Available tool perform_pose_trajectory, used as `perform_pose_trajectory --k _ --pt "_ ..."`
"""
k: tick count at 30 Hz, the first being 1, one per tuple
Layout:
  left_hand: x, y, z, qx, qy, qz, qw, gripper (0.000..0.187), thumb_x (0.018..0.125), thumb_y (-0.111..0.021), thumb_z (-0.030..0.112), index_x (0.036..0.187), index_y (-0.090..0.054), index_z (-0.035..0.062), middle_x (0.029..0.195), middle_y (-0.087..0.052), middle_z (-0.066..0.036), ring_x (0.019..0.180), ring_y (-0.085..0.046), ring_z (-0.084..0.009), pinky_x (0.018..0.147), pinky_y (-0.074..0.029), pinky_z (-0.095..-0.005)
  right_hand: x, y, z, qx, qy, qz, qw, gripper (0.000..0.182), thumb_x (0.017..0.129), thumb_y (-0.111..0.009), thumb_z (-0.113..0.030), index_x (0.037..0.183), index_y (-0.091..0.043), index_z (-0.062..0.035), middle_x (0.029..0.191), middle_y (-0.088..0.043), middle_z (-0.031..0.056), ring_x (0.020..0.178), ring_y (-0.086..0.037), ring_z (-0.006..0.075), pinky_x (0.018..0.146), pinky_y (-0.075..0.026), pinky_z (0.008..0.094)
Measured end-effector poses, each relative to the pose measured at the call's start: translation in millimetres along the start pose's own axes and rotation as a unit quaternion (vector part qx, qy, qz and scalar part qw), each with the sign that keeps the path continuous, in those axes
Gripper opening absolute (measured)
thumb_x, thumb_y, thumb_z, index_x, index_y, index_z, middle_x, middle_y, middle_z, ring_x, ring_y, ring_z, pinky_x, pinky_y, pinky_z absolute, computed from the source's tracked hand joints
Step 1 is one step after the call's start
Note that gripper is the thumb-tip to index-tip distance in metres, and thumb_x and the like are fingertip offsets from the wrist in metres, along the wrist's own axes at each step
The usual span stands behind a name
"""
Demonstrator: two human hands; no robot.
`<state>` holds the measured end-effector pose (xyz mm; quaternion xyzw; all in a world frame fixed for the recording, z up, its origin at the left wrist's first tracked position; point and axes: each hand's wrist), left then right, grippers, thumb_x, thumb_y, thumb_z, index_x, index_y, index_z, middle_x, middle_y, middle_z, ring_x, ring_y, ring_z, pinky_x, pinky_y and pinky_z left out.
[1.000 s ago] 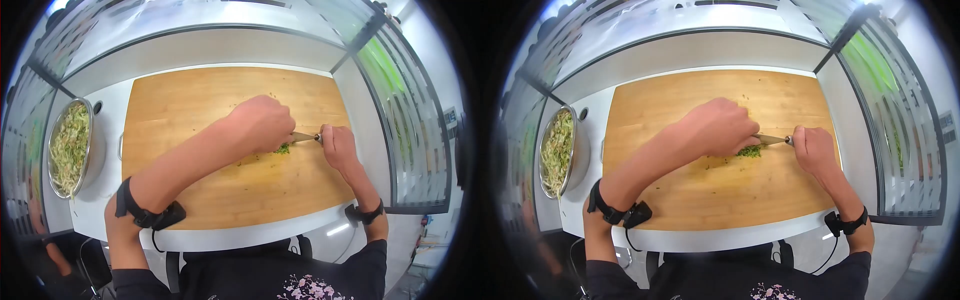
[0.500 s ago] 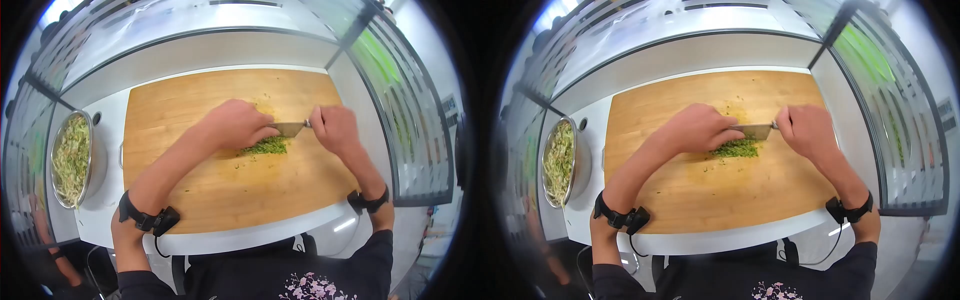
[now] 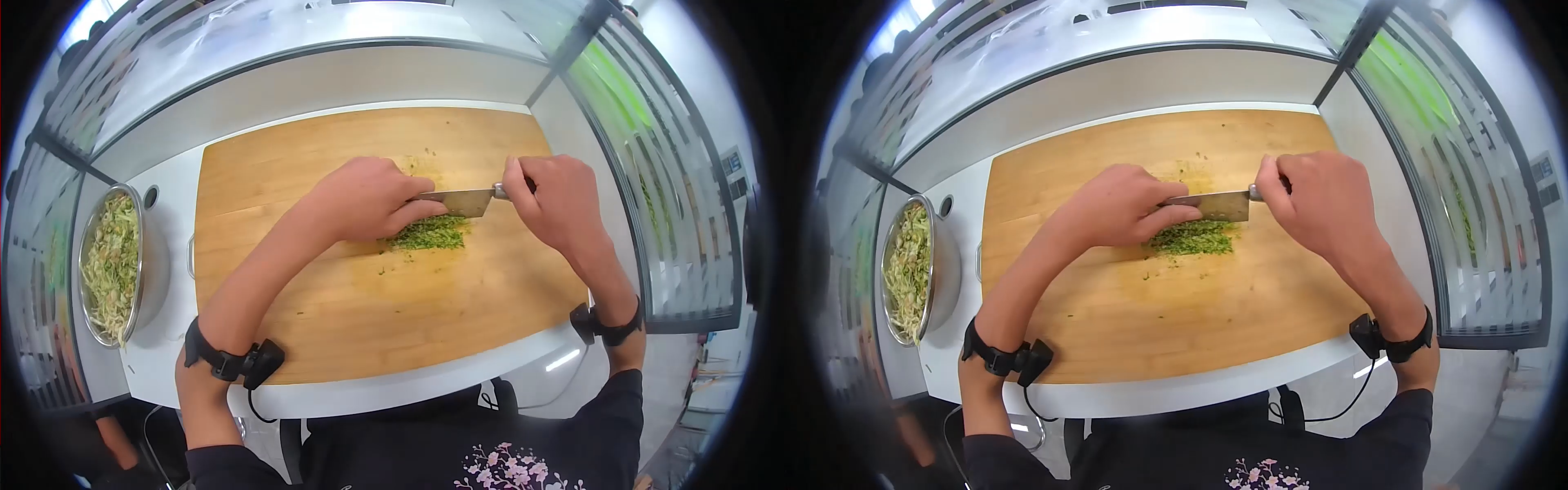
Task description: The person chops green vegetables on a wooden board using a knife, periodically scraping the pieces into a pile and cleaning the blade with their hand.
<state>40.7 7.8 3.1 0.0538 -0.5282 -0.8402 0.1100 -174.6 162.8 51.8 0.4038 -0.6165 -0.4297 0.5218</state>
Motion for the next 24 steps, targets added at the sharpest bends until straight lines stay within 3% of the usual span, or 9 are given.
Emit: perform_pose_trajectory --k 2,5,11,15,21,24 --pt "-2 -3 0 0.006 -0.001 0.015 1.0 0.043 0.105 -0.056 0.046 0.089 -0.073 0.0096 0.07 -0.068 -0.017 0.069 -0.067 -0.0377 0.066 -0.053 -0.0501 1 3 -5 0.004 0.006 0.006 1.0 0.043 0.101 -0.052 -0.021 0.065 -0.067 -0.0037 0.061 -0.063 0.0157 0.056 -0.061 0.0377 0.055 -0.047 0.0474" --pt "5 -11 9 0.059 -0.009 0.022 0.998 0.042 0.105 -0.059 0.043 0.085 -0.073 0.0089 0.07 -0.068 -0.016 0.069 -0.067 -0.0376 0.066 -0.053 -0.0493 -13 -47 32 0.002 0.023 0.01 1.0 0.044 0.102 -0.049 -0.02 0.065 -0.064 -0.003 0.06 -0.061 0.0174 0.055 -0.059 0.0378 0.054 -0.045 0.0468" --pt "19 -6 33 0.122 -0.027 -0.022 0.992 0.043 0.105 -0.059 0.043 0.085 -0.071 0.0068 0.07 -0.068 -0.015 0.07 -0.067 -0.0391 0.069 -0.054 -0.0486 -39 -69 49 0.158 -0.032 0.013 0.987 0.044 0.105 -0.045 -0.02 0.066 -0.058 -0.0016 0.06 -0.056 0.02 0.052 -0.054 0.038 0.053 -0.039 0.0473" --pt "20 -4 7 0.037 -0.037 0.003 0.999 0.042 0.105 -0.059 0.044 0.089 -0.074 0.0084 0.069 -0.067 -0.016 0.07 -0.066 -0.04 0.068 -0.052 -0.0503 -25 -63 48 0.074 -0.018 0.025 0.997 0.046 0.105 -0.049 -0.023 0.066 -0.063 -0.0027 0.059 -0.059 0.018 0.053 -0.057 0.0368 0.054 -0.042 0.0466" --pt "1 4 -13 -0.026 -0.03 0.045 0.998 0.04 0.105 -0.059 0.045 0.09 -0.075 0.0116 0.069 -0.067 -0.014 0.069 -0.065 -0.038 0.066 -0.052 -0.0491 14 12 -6 -0.04 0.026 0.001 0.999 0.042 0.103 -0.055 -0.027 0.071 -0.074 -0.0059 0.058 -0.062 0.0149 0.054 -0.06 0.0365 0.056 -0.046 0.0477" --pt "-3 -1 -16 -0.023 -0.042 0.074 0.996 0.039 0.105 -0.06 0.044 0.09 -0.075 0.0111 0.067 -0.065 -0.015 0.067 -0.064 -0.0384 0.064 -0.05 -0.0491 16 11 -9 -0.007 0.029 0.012 0.999 0.042 0.102 -0.055 -0.023 0.066 -0.062 -0.0022 0.058 -0.057 0.0164 0.053 -0.054 0.0389 0.053 -0.04 0.0472"
Point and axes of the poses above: each hand's wrist, its own x-axis towards the middle knuckle, its own y-axis out of the back of the hand, z = x × y
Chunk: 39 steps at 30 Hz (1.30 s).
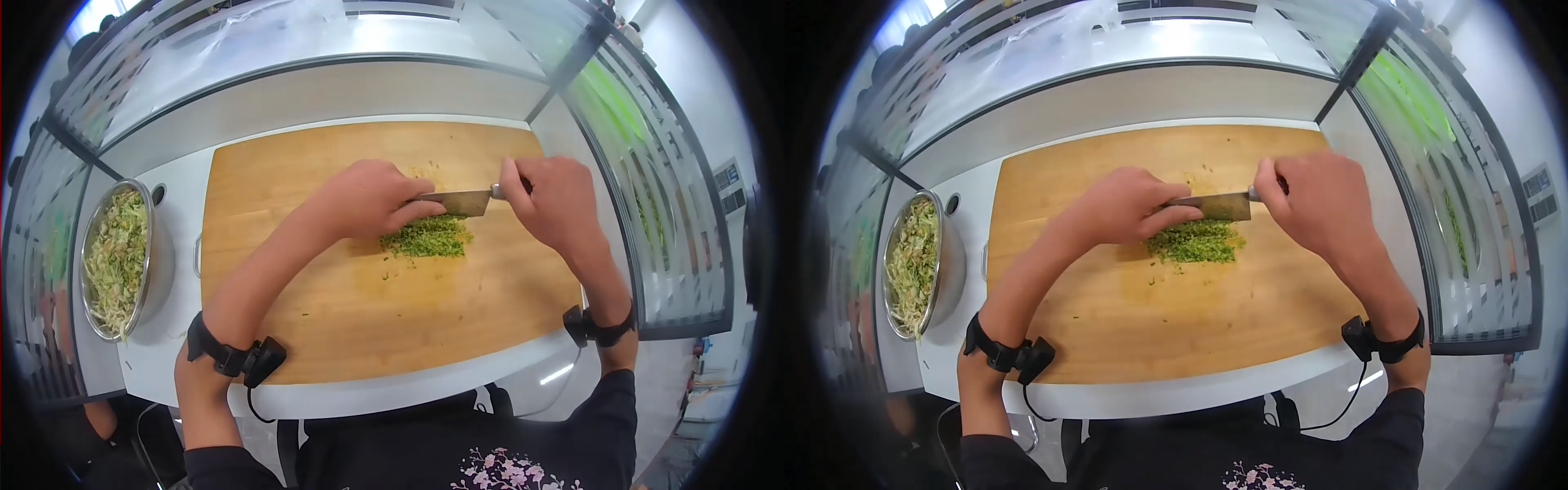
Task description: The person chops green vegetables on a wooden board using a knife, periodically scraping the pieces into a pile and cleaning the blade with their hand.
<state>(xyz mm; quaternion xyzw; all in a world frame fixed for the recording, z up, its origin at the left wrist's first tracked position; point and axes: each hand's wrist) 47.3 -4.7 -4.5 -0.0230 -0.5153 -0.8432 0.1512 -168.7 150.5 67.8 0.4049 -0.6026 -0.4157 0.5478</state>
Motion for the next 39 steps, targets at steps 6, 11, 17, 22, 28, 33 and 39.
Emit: perform_pose_trajectory --k 6,11,17,22,28,33,39 --pt "40 -2 17 0.109 -0.011 -0.073 0.991 0.04 0.104 -0.06 0.044 0.091 -0.075 0.0087 0.073 -0.068 -0.015 0.071 -0.065 -0.0403 0.066 -0.051 -0.0511 -33 -93 70 0.122 -0.048 0.027 0.991 0.047 0.103 -0.05 -0.024 0.063 -0.063 -0.0031 0.057 -0.058 0.0174 0.052 -0.056 0.0382 0.053 -0.042 0.048" --pt "33 -7 12 0.101 -0.002 -0.073 0.992 0.04 0.104 -0.06 0.045 0.093 -0.075 0.01 0.072 -0.068 -0.015 0.07 -0.065 -0.0393 0.066 -0.051 -0.0508 -31 -79 54 0.091 -0.038 0.04 0.994 0.048 0.104 -0.049 -0.025 0.064 -0.063 -0.0031 0.056 -0.057 0.0168 0.052 -0.055 0.038 0.054 -0.042 0.0476" --pt "10 2 -2 0.022 0.023 -0.044 0.999 0.04 0.105 -0.058 0.046 0.09 -0.072 0.0109 0.071 -0.067 -0.017 0.074 -0.067 -0.0382 0.065 -0.051 -0.0501 -2 -11 11 0.02 -0.027 -0.013 0.999 0.046 0.103 -0.054 -0.025 0.065 -0.063 -0.002 0.056 -0.055 0.0168 0.051 -0.054 0.0378 0.054 -0.041 0.0471" --pt "11 -6 3 0.082 0.009 -0.03 0.996 0.039 0.105 -0.059 0.043 0.089 -0.071 0.0104 0.068 -0.065 -0.016 0.07 -0.066 -0.0387 0.066 -0.052 -0.0493 -10 -49 33 0.037 -0.004 0.045 0.998 0.045 0.103 -0.053 -0.026 0.065 -0.065 -0.0037 0.057 -0.058 0.016 0.053 -0.056 0.0374 0.055 -0.044 0.0475" --pt "29 -3 20 0.106 0.036 -0.085 0.99 0.039 0.106 -0.057 0.043 0.092 -0.072 0.0102 0.068 -0.065 -0.016 0.072 -0.066 -0.0387 0.07 -0.052 -0.0505 -33 -90 52 0.133 -0.044 0.054 0.989 0.045 0.103 -0.052 -0.024 0.064 -0.062 -0.0032 0.057 -0.056 0.0171 0.051 -0.055 0.0378 0.053 -0.041 0.0476" --pt "16 1 -5 0.027 0.035 -0.061 0.997 0.041 0.106 -0.056 0.046 0.097 -0.074 0.01 0.074 -0.068 -0.017 0.074 -0.067 -0.0384 0.069 -0.051 -0.0508 -2 -34 23 0.041 -0.012 0.017 0.999 0.045 0.104 -0.052 -0.025 0.066 -0.063 -0.0029 0.057 -0.056 0.0169 0.052 -0.055 0.0384 0.053 -0.041 0.0481" --pt "19 4 -1 0.078 0.031 -0.056 0.995 0.042 0.106 -0.055 0.046 0.099 -0.076 0.0095 0.079 -0.072 -0.017 0.079 -0.069 -0.0392 0.073 -0.054 -0.0504 1 -61 40 0.034 0.02 0.048 0.998 0.045 0.104 -0.052 -0.026 0.067 -0.063 -0.0019 0.06 -0.058 0.0183 0.054 -0.056 0.0402 0.054 -0.042 0.0496"
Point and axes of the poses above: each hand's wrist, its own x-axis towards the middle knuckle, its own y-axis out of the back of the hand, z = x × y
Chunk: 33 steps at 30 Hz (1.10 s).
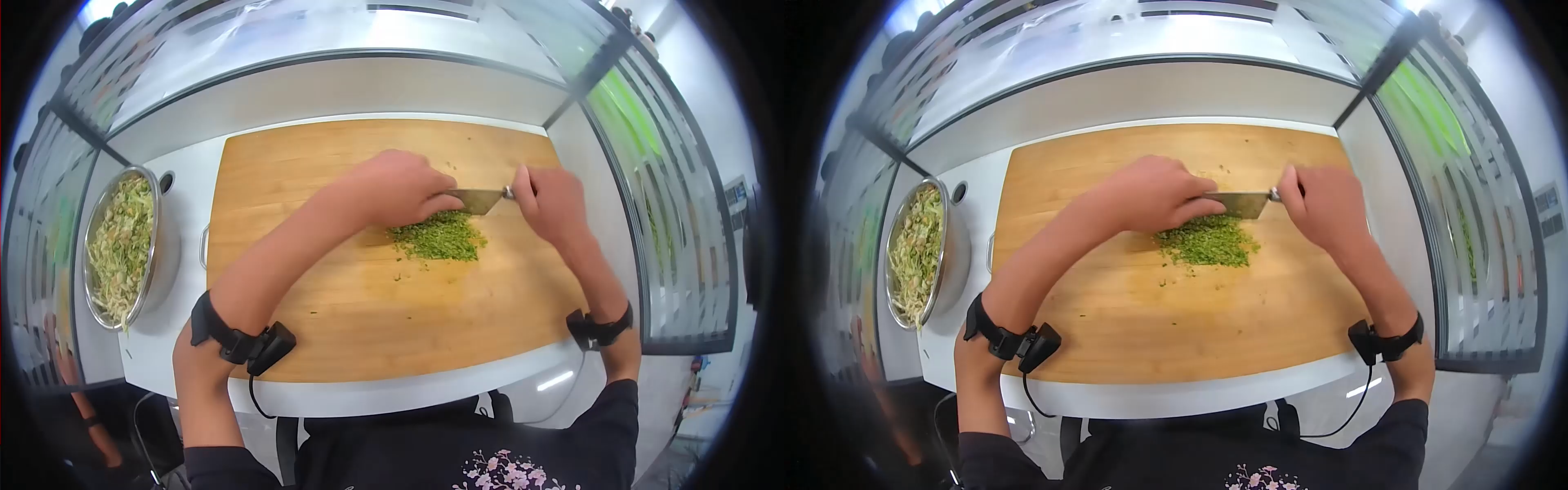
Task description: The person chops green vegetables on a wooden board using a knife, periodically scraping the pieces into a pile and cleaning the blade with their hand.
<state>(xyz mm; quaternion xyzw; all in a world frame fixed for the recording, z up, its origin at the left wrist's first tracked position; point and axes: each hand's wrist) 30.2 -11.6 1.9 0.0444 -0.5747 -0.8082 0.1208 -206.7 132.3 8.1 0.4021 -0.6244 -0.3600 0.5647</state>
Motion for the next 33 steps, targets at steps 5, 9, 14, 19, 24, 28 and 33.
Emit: perform_pose_trajectory --k 5,9,14,19,24,28,33 --pt "19 2 18 0.069 -0.014 -0.038 0.997 0.042 0.106 -0.055 0.045 0.096 -0.074 0.0091 0.076 -0.07 -0.017 0.078 -0.068 -0.042 0.074 -0.054 -0.0518 -23 -29 19 0.064 -0.045 0.003 0.997 0.045 0.104 -0.052 -0.025 0.067 -0.064 -0.0025 0.061 -0.06 0.0184 0.056 -0.057 0.0403 0.054 -0.043 0.05" --pt "-1 -5 -5 -0.045 -0.015 0.025 0.999 0.041 0.106 -0.057 0.045 0.095 -0.073 0.0086 0.07 -0.066 -0.017 0.071 -0.065 -0.0407 0.069 -0.051 -0.0514 -2 14 -15 -0.014 -0.034 -0.01 0.999 0.044 0.103 -0.052 -0.024 0.067 -0.065 -0.0025 0.062 -0.06 0.0183 0.058 -0.059 0.0397 0.055 -0.044 0.0494" --pt "3 -6 -9 -0.049 -0.023 0.022 0.998 0.039 0.106 -0.059 0.043 0.096 -0.074 0.009 0.069 -0.065 -0.018 0.071 -0.064 -0.0402 0.068 -0.05 -0.0514 6 25 -16 -0.027 -0.031 -0.025 0.999 0.046 0.104 -0.052 -0.026 0.066 -0.064 -0.0015 0.061 -0.06 0.0183 0.06 -0.06 0.0393 0.057 -0.045 0.0484" --pt "21 4 11 0.064 -0.024 -0.013 0.998 0.043 0.106 -0.056 0.046 0.094 -0.073 0.0085 0.072 -0.067 -0.019 0.073 -0.065 -0.0422 0.071 -0.052 -0.0512 -16 -26 26 0.056 -0.082 -0.052 0.994 0.047 0.103 -0.051 -0.027 0.066 -0.064 -0.0019 0.062 -0.06 0.0193 0.059 -0.06 0.0396 0.057 -0.045 0.0497" --pt "5 -2 -12 -0.014 -0.013 0.022 1.0 0.041 0.106 -0.057 0.044 0.093 -0.072 0.0088 0.071 -0.067 -0.017 0.073 -0.066 -0.0402 0.068 -0.051 -0.0507 9 9 -3 -0.017 -0.006 -0.008 1.0 0.046 0.103 -0.052 -0.027 0.066 -0.066 -0.003 0.062 -0.061 0.0187 0.058 -0.06 0.0394 0.056 -0.046 0.0495" --pt "-1 -4 0 0.002 0.018 0.022 1.0 0.039 0.105 -0.058 0.042 0.092 -0.073 0.0087 0.075 -0.07 -0.016 0.074 -0.068 -0.0395 0.07 -0.054 -0.05 18 27 -19 -0.023 -0.02 -0.019 0.999 0.047 0.103 -0.051 -0.027 0.066 -0.065 -0.003 0.063 -0.061 0.0188 0.059 -0.06 0.0405 0.058 -0.046 0.05" --pt "16 -5 7 0.069 -0.006 0.024 0.997 0.04 0.106 -0.056 0.043 0.091 -0.071 0.0087 0.067 -0.064 -0.017 0.069 -0.065 -0.0403 0.064 -0.05 -0.0499 -7 -25 22 0.044 -0.038 -0.023 0.998 0.047 0.103 -0.049 -0.027 0.065 -0.063 -0.0024 0.062 -0.059 0.02 0.061 -0.059 0.043 0.059 -0.046 0.0514"
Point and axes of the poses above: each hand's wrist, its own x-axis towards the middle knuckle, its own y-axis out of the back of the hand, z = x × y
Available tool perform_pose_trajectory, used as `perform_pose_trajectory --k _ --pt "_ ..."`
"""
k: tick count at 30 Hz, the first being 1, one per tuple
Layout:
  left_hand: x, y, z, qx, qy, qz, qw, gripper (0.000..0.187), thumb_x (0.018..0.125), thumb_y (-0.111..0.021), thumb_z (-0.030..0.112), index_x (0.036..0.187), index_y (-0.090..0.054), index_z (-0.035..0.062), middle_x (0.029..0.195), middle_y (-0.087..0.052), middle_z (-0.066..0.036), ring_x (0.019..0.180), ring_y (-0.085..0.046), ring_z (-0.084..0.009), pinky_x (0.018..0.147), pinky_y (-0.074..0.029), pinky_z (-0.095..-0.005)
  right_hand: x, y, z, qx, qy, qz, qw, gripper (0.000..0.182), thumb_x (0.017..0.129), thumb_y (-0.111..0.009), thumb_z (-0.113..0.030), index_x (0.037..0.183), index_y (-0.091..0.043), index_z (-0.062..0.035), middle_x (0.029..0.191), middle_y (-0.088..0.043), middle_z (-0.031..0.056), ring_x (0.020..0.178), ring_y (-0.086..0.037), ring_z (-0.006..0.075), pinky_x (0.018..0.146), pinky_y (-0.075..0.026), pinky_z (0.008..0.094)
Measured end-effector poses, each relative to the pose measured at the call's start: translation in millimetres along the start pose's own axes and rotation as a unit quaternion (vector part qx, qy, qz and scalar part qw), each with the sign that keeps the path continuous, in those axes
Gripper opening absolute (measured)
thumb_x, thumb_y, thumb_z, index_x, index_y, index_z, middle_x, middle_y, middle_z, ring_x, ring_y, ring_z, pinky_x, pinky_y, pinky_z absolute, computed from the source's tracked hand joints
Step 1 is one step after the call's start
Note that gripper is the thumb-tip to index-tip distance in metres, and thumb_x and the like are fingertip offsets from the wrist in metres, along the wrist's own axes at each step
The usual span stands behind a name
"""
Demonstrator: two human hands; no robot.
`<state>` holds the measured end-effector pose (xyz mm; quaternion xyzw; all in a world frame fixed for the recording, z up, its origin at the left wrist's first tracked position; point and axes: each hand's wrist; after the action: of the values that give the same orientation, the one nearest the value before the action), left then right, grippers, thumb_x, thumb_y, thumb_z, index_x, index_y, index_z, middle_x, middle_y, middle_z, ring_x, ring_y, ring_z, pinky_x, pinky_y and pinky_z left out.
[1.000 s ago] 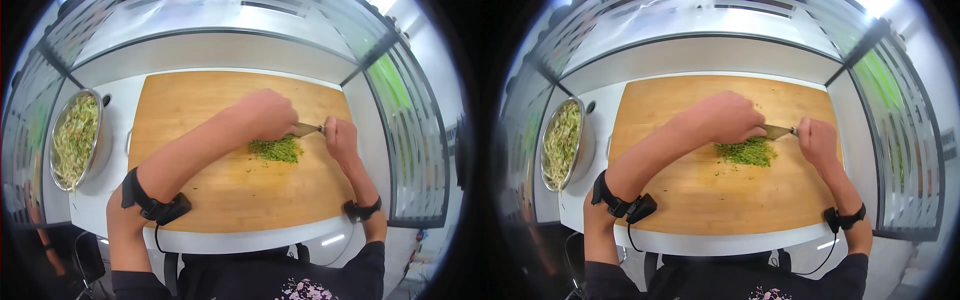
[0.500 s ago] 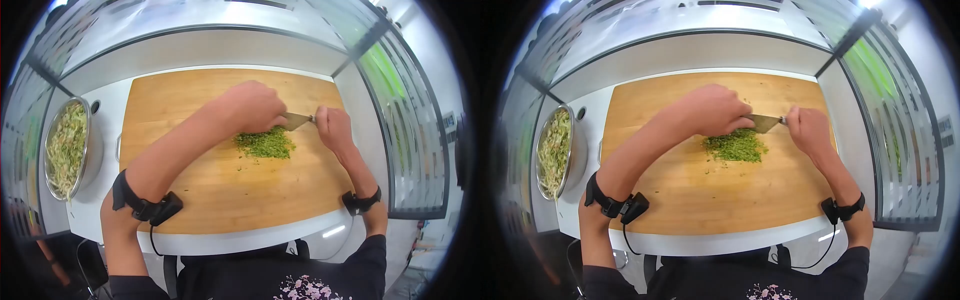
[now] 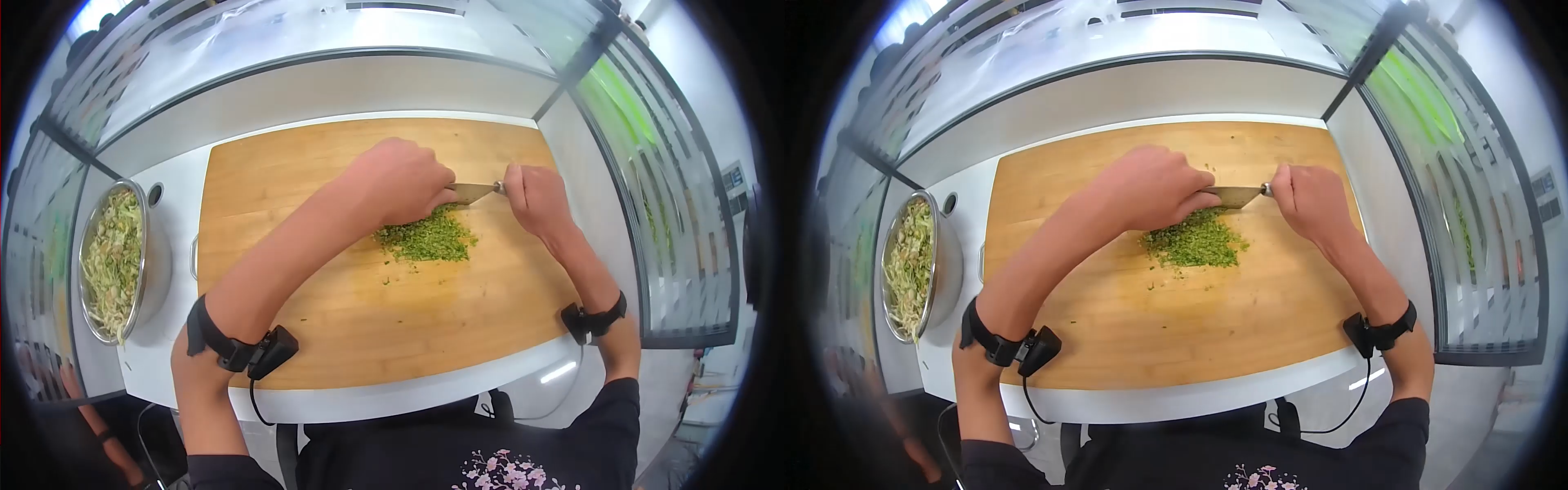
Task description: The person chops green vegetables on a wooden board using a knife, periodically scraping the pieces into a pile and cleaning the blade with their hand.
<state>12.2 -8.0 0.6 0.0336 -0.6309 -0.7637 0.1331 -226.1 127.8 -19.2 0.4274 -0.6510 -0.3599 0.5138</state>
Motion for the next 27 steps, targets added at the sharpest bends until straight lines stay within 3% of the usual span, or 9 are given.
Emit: perform_pose_trajectory --k 9,15,18,21,24,27 --pt "-9 10 -21 -0.103 0.029 -0.03 0.994 0.041 0.106 -0.057 0.046 0.097 -0.074 0.0107 0.071 -0.067 -0.018 0.078 -0.068 -0.039 0.074 -0.053 -0.0514 21 39 -33 -0.073 0.014 -0.004 0.997 0.044 0.105 -0.05 -0.028 0.072 -0.068 -0.0047 0.066 -0.063 0.0177 0.066 -0.062 0.0414 0.062 -0.047 0.0503" --pt "10 6 -20 -0.03 -0.009 -0.006 1.0 0.04 0.105 -0.059 0.044 0.098 -0.074 0.0079 0.065 -0.063 -0.018 0.07 -0.063 -0.0411 0.067 -0.049 -0.0524 16 -11 10 -0.017 0.02 0.029 0.999 0.049 0.103 -0.047 -0.028 0.064 -0.061 -0.0015 0.061 -0.057 0.0204 0.056 -0.055 0.0423 0.058 -0.043 0.0521" --pt "21 11 -13 -0.035 0.002 -0.039 0.999 0.041 0.105 -0.059 0.044 0.095 -0.074 0.0072 0.066 -0.063 -0.018 0.07 -0.063 -0.0411 0.066 -0.049 -0.0519 12 -6 12 0.045 -0.042 -0.008 0.998 0.047 0.102 -0.049 -0.028 0.064 -0.063 -0.0028 0.061 -0.059 0.0203 0.056 -0.056 0.0416 0.057 -0.043 0.0515" --pt "6 7 -21 -0.062 0.03 -0.042 0.997 0.043 0.106 -0.056 0.047 0.096 -0.075 0.0094 0.072 -0.068 -0.018 0.075 -0.068 -0.0404 0.071 -0.054 -0.051 23 23 -13 -0.036 0.008 0.012 0.999 0.05 0.105 -0.046 -0.031 0.069 -0.063 -0.0017 0.064 -0.057 0.0208 0.061 -0.056 0.0434 0.059 -0.042 0.0515" --pt "0 9 -18 -0.079 0.027 -0.032 0.996 0.043 0.106 -0.056 0.047 0.096 -0.075 0.0095 0.071 -0.068 -0.018 0.075 -0.068 -0.0399 0.07 -0.054 -0.0512 26 44 -31 -0.068 -0.018 -0.036 0.997 0.047 0.105 -0.047 -0.03 0.071 -0.067 -0.0045 0.065 -0.06 0.0186 0.061 -0.058 0.0423 0.059 -0.043 0.0502" --pt "2 1 -10 -0.027 0.023 -0.018 0.999 0.043 0.106 -0.055 0.047 0.096 -0.074 0.009 0.07 -0.068 -0.018 0.074 -0.068 -0.04 0.07 -0.054 -0.0514 14 11 -6 -0.018 0.029 0.029 0.999 0.046 0.103 -0.048 -0.028 0.069 -0.068 -0.0055 0.062 -0.061 0.0186 0.059 -0.059 0.0407 0.058 -0.045 0.0511"
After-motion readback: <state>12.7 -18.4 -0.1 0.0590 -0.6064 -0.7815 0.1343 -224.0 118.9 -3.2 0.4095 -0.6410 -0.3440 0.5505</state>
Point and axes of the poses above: each hand's wrist, its own x-axis towards the middle knuckle, its own y-axis out of the back of the hand, z = x × y
